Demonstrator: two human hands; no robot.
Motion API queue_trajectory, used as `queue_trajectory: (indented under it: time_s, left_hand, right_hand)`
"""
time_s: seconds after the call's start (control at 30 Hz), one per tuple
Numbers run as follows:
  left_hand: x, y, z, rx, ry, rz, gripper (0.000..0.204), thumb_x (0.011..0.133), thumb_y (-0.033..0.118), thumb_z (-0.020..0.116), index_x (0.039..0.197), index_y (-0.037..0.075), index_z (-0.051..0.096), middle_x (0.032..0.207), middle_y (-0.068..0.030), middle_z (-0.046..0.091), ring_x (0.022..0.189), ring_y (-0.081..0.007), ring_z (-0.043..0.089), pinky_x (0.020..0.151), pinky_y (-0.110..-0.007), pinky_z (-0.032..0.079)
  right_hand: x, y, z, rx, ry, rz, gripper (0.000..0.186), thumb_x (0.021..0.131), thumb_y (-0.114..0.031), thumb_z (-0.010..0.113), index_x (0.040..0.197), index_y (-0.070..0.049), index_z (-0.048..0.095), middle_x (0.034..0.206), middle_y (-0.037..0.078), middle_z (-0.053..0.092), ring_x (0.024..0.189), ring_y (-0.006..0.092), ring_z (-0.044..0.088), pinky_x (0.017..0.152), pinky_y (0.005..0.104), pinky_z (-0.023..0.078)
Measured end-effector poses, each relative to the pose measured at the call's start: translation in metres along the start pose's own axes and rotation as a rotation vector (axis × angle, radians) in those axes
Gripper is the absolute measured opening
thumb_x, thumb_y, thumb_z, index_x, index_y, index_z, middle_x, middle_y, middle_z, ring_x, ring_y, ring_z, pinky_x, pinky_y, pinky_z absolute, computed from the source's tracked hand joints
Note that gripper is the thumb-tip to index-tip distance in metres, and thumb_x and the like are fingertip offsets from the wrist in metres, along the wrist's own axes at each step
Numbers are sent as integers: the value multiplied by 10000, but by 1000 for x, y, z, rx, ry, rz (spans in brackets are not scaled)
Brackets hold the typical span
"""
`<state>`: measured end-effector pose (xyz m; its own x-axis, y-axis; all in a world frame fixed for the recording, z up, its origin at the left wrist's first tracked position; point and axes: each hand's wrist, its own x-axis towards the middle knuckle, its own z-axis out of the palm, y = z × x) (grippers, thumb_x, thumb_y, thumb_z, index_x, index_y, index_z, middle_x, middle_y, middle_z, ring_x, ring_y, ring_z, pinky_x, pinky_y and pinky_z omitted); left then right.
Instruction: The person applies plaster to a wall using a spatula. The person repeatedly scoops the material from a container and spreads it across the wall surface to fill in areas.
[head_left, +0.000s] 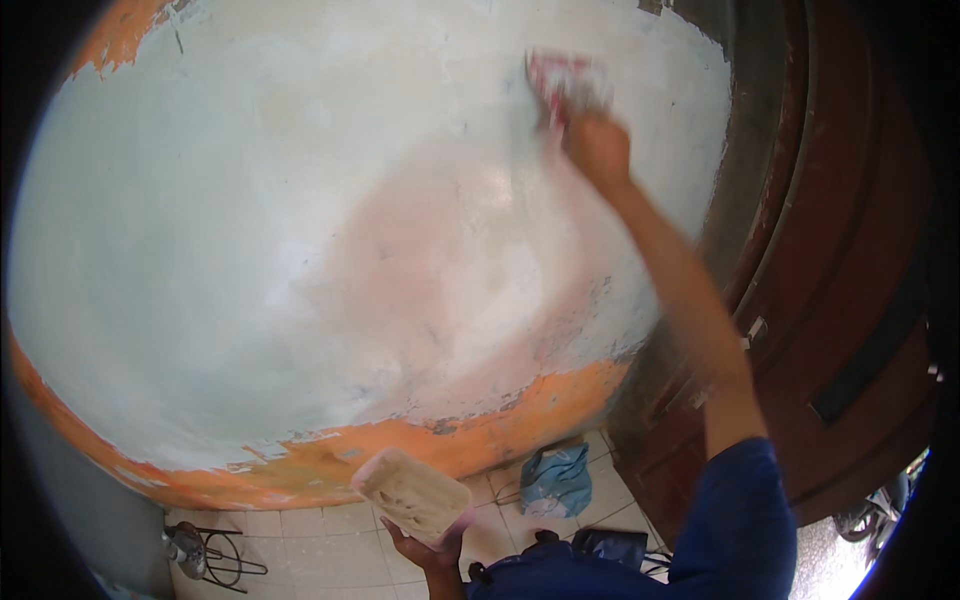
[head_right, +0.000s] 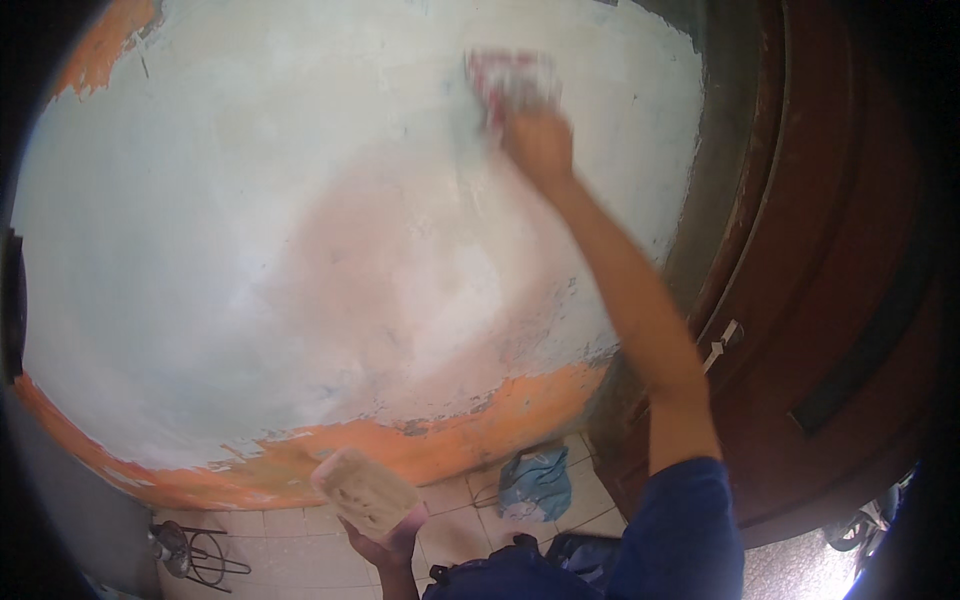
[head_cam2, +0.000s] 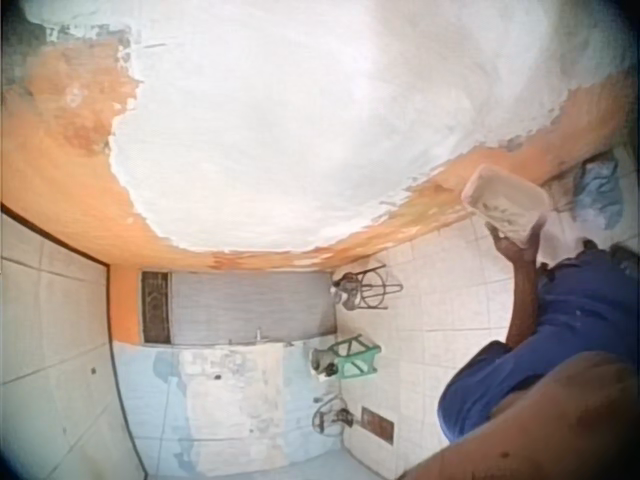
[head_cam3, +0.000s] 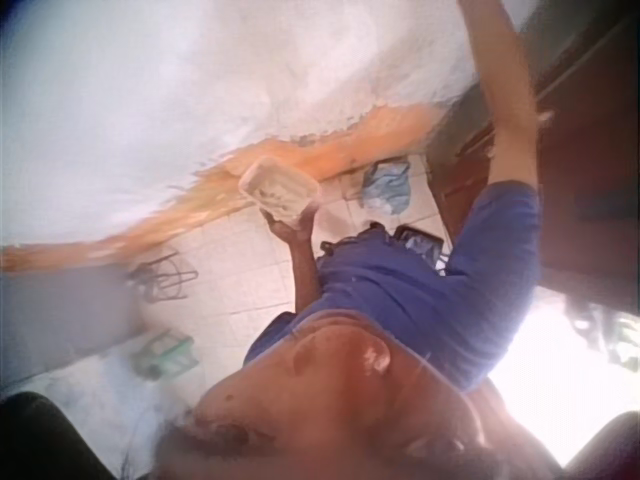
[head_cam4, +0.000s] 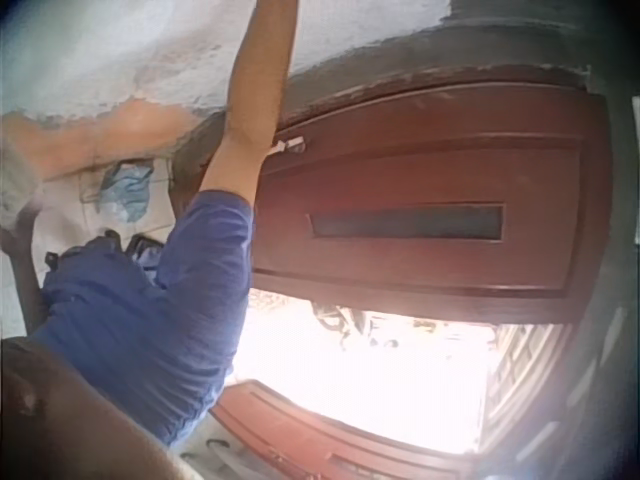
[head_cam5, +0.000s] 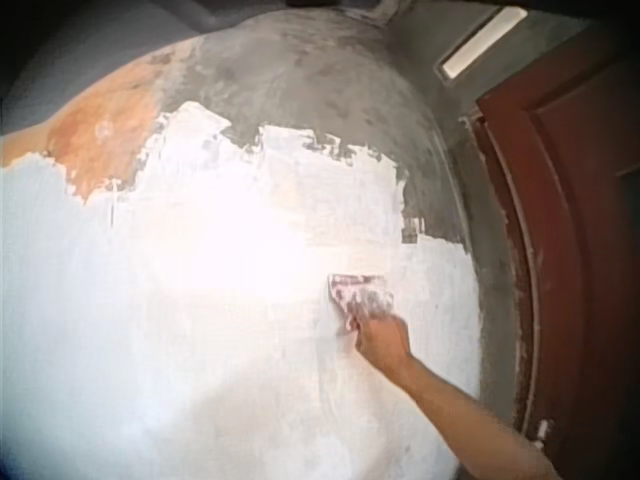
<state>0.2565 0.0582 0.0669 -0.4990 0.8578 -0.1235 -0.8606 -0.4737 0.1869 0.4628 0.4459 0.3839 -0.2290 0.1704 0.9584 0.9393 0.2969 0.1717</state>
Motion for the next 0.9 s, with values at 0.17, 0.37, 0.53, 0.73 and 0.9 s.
queue_trajectory:
  time_s: [0.17,0.37,0.53,0.73,0.9]
  left_hand:
    - [0,-4,23,277,73,164,719,767,401,691,1307,57,364,1176,-91,507,1016,-231,545,844,-388,486]
    - [3,-1,45,132,86,168,736,725,274,760,1300,46,361,1150,-105,515,973,-217,565,804,-359,508]
    - [18,-7,8,218,-36,118,554,938,472,393,1326,78,350,1228,-95,487,1090,-253,519,893,-438,464]
    - [17,-13,4,122,-29,28,554,954,493,321,1340,96,342,1253,-92,473,1122,-261,500,905,-455,454]
    - [12,-23,18,228,-72,138,608,885,380,541,1339,45,314,1205,-129,480,1030,-258,549,809,-418,519]
  right_hand:
    - [-290,-92,24,8,-284,-107,403,825,-199,584,1204,-64,556,1232,231,538,1069,355,569,871,469,456]
    - [-328,-96,-11,131,-302,-10,386,783,-118,587,1166,-77,574,1020,181,636,788,300,632,666,399,510]
    - [-55,-28,-41,228,164,116,433,678,-34,628,1106,-95,623,836,155,638,640,301,605,573,371,505]
    - [-25,-57,8,80,-46,-105,331,715,-75,610,1046,-62,629,691,112,620,631,258,614,534,371,499]
    - [-274,-116,19,174,-265,-244,371,791,-107,538,1140,16,562,1190,288,540,1080,383,558,917,461,440]
